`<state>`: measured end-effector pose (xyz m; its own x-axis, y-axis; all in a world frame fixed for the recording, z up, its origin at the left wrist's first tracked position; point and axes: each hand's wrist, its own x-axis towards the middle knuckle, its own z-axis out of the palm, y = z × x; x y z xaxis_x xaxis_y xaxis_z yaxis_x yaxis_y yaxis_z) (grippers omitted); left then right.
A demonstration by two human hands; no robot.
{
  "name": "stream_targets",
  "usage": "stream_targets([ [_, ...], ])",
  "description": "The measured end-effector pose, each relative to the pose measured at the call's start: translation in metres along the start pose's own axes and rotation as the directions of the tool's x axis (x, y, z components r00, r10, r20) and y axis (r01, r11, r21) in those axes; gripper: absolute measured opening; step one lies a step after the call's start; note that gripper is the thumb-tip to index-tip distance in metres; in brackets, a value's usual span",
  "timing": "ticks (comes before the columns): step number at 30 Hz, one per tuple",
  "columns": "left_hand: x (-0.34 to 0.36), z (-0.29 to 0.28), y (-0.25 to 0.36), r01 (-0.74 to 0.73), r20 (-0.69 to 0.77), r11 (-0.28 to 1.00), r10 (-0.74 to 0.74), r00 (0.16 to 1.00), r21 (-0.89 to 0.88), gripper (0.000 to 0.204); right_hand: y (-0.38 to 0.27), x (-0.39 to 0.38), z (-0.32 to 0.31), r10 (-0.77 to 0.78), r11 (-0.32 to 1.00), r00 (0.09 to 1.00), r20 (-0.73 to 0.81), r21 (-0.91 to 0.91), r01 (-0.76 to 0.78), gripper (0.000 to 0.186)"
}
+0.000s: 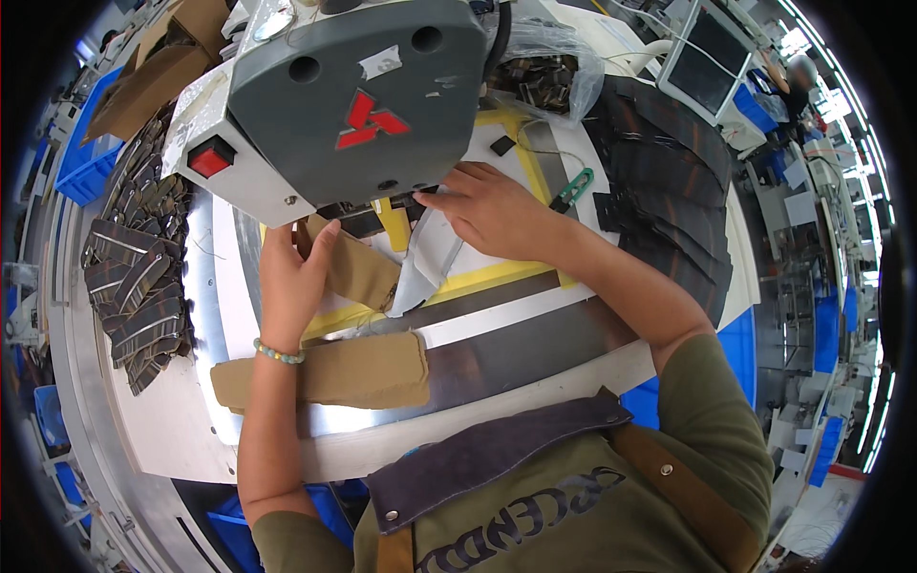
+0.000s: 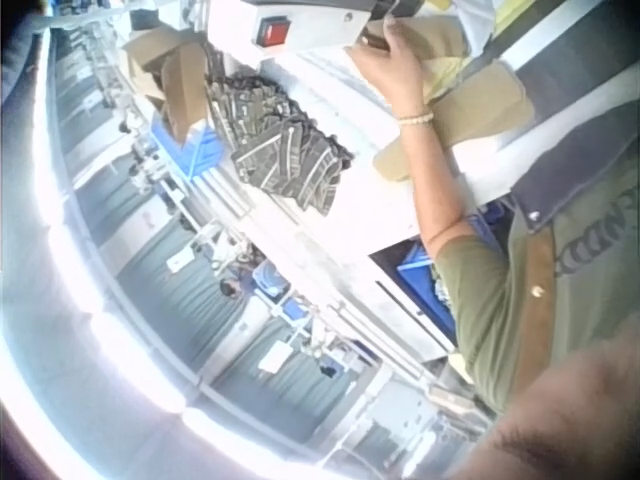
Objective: Sewing reinforced straps using an industrial sewing machine.
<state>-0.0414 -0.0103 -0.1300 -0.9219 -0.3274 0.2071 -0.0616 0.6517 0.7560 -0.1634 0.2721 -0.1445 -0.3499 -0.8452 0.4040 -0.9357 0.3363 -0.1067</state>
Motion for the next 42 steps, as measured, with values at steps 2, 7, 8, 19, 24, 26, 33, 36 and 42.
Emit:
stream_targets([
  [2, 0.002, -0.008, 0.002, 0.165, 0.191, 0.985, -0.151, 0.97, -0.059, 0.052, -0.001, 0.001, -0.002, -0.011, 1.0, 1.0, 0.006, -0.011, 0.011, 0.04],
  [7, -0.001, -0.008, 0.005, -0.013, 0.203, 1.0, 0.008, 0.979, 0.024, 0.046, 0.0, 0.005, -0.017, 0.017, 0.995, 0.999, -0.035, 0.099, -0.014, 0.035],
  [8, -0.003, -0.007, 0.006, -0.06, 0.206, 0.998, 0.053, 0.977, 0.026, 0.039, -0.008, 0.009, -0.027, 0.179, 0.977, 0.98, 0.091, 0.098, -0.187, 0.036],
  [19, -0.029, -0.035, 0.043, 0.154, 0.605, 0.983, -0.065, 0.793, -0.096, 0.011, -0.031, 0.0, -0.067, 0.178, 0.744, 0.894, 0.412, 0.538, -0.396, 0.037],
  [24, -0.079, -0.066, 0.059, 0.265, 0.601, 0.94, -0.088, 0.794, -0.213, 0.015, -0.075, -0.047, -0.122, 0.042, 0.797, 0.903, 0.428, 0.53, -0.288, 0.041],
  [26, -0.076, -0.074, 0.067, 0.282, 0.559, 0.922, -0.09, 0.824, -0.266, 0.017, -0.053, -0.061, -0.132, 0.106, 0.964, 0.938, 0.329, 0.198, -0.179, 0.041],
  [33, -0.064, -0.087, 0.05, 0.239, 0.438, 0.911, -0.073, 0.896, -0.336, 0.022, 0.029, -0.109, -0.083, 0.308, 0.927, 0.916, 0.259, -0.297, -0.228, 0.049],
  [36, -0.064, -0.09, 0.047, 0.244, 0.413, 0.907, -0.087, 0.906, -0.344, 0.023, 0.034, -0.102, -0.078, 0.329, 0.923, 0.933, 0.147, -0.258, -0.284, 0.045],
  [42, -0.062, -0.085, 0.052, 0.239, 0.458, 0.917, -0.072, 0.886, -0.319, 0.025, -0.003, -0.029, -0.078, 0.316, 0.572, 0.923, 0.218, 0.733, -0.369, 0.047],
])
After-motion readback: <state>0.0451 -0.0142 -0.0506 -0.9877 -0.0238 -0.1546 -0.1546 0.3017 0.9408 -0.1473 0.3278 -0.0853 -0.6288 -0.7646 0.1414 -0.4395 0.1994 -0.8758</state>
